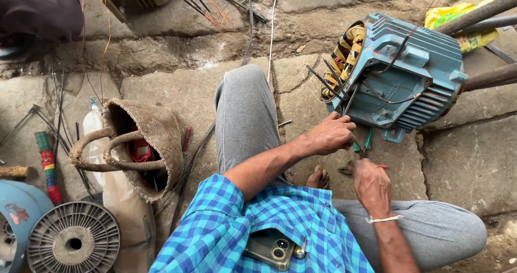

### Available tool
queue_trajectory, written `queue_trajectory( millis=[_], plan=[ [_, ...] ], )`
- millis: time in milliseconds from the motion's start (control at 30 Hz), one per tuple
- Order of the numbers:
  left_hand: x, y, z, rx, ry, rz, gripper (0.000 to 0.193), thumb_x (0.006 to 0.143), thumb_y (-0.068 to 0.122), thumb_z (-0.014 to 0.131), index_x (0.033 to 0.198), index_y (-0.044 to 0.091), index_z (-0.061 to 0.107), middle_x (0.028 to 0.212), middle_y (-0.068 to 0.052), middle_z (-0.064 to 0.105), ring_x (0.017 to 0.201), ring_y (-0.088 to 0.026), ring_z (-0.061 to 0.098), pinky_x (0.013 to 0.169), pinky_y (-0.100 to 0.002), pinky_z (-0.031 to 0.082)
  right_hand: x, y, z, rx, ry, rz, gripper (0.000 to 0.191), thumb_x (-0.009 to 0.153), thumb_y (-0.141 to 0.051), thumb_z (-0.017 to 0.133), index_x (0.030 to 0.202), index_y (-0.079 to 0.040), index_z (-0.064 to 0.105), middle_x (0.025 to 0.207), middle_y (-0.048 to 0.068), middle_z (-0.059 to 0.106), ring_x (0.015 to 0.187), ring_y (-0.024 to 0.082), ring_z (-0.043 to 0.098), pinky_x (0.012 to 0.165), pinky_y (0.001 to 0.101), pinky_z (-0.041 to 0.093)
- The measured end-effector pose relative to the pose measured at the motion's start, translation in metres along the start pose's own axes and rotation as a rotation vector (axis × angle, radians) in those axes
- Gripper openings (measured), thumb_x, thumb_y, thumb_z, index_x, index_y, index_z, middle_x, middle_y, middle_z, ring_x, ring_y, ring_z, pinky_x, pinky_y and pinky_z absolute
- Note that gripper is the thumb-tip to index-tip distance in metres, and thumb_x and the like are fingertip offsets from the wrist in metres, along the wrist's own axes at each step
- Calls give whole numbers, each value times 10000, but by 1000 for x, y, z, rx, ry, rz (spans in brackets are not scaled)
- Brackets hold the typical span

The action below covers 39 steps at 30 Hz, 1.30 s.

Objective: The person sits on the floor and uses pliers to strip insulation from wires connected to an electric motor. They then twist the exposed wire ends and connect them to the motor terminals.

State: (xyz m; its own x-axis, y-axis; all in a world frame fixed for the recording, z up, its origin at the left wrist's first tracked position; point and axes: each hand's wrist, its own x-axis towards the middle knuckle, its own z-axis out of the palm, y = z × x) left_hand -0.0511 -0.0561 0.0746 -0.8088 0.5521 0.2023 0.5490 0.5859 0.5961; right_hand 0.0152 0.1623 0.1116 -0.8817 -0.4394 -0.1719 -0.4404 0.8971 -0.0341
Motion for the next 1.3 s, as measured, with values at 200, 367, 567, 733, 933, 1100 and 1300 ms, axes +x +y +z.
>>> queue_trajectory(
  millis=[200, 367, 567, 733, 933, 1100, 1300],
  plan=[
    [-4, -19, -25, -285, 1, 83, 127, 827, 337, 775, 882, 223, 784, 902, 21, 622, 1006, -204, 565, 838, -404, 434, 7, 18, -13, 294, 272, -391, 169, 947, -78, 615, 1069, -98, 730, 1010, 61, 760, 974, 214, 721, 899, 370, 585],
    [11, -20, -27, -436, 51, 127, 173, 914, 372, 746, 938, 204, 778, 885, 24, 648, 926, -214, 598, 825, -394, 481, 19, 8, -31, 421, 548, -108, 157, 1131, -193, 554, 1110, -70, 650, 906, 78, 727, 781, 176, 694, 665, 340, 565],
    [13, -8, -7, -138, 68, 9, 102, 873, 291, 710, 886, 228, 788, 867, 56, 688, 912, -208, 596, 781, -389, 488, 32, 1, -16, 764, 274, 421, 234, 1110, -235, 528, 1185, -74, 681, 719, 72, 681, 527, 137, 619, 419, 287, 507],
    [8, -15, 17, 120, 168, 168, 102, 792, 240, 701, 837, 191, 778, 947, 4, 704, 1003, -256, 647, 767, -422, 529, 14, 16, 34, 319, 29, 55, 353, 943, -221, 608, 1261, -89, 682, 1033, 202, 720, 894, 321, 685, 783, 429, 570],
    [-16, -41, 74, 19, 439, 183, 201, 846, 164, 663, 1021, 92, 730, 1083, -119, 708, 1019, -339, 684, 868, -460, 573, -36, 4, 65, 665, 122, 12, 214, 1093, -138, 567, 1164, 37, 668, 1097, 249, 685, 1027, 450, 643, 876, 496, 519],
    [-44, -22, 67, -552, 365, -353, 147, 954, 130, 679, 1039, 68, 782, 880, -128, 735, 770, -258, 681, 678, -379, 566, -50, -32, 29, 995, 56, 385, 256, 1106, -206, 518, 1180, 5, 643, 689, 107, 659, 533, 201, 619, 501, 327, 483],
    [-54, 13, 33, -1114, 296, -505, 198, 1068, 184, 662, 1048, 13, 760, 956, -76, 807, 872, -137, 781, 778, -278, 643, -43, -43, -1, 1024, 56, 309, 247, 1138, -193, 497, 1185, -5, 650, 695, 43, 672, 545, 87, 624, 494, 256, 498]
  ],
)
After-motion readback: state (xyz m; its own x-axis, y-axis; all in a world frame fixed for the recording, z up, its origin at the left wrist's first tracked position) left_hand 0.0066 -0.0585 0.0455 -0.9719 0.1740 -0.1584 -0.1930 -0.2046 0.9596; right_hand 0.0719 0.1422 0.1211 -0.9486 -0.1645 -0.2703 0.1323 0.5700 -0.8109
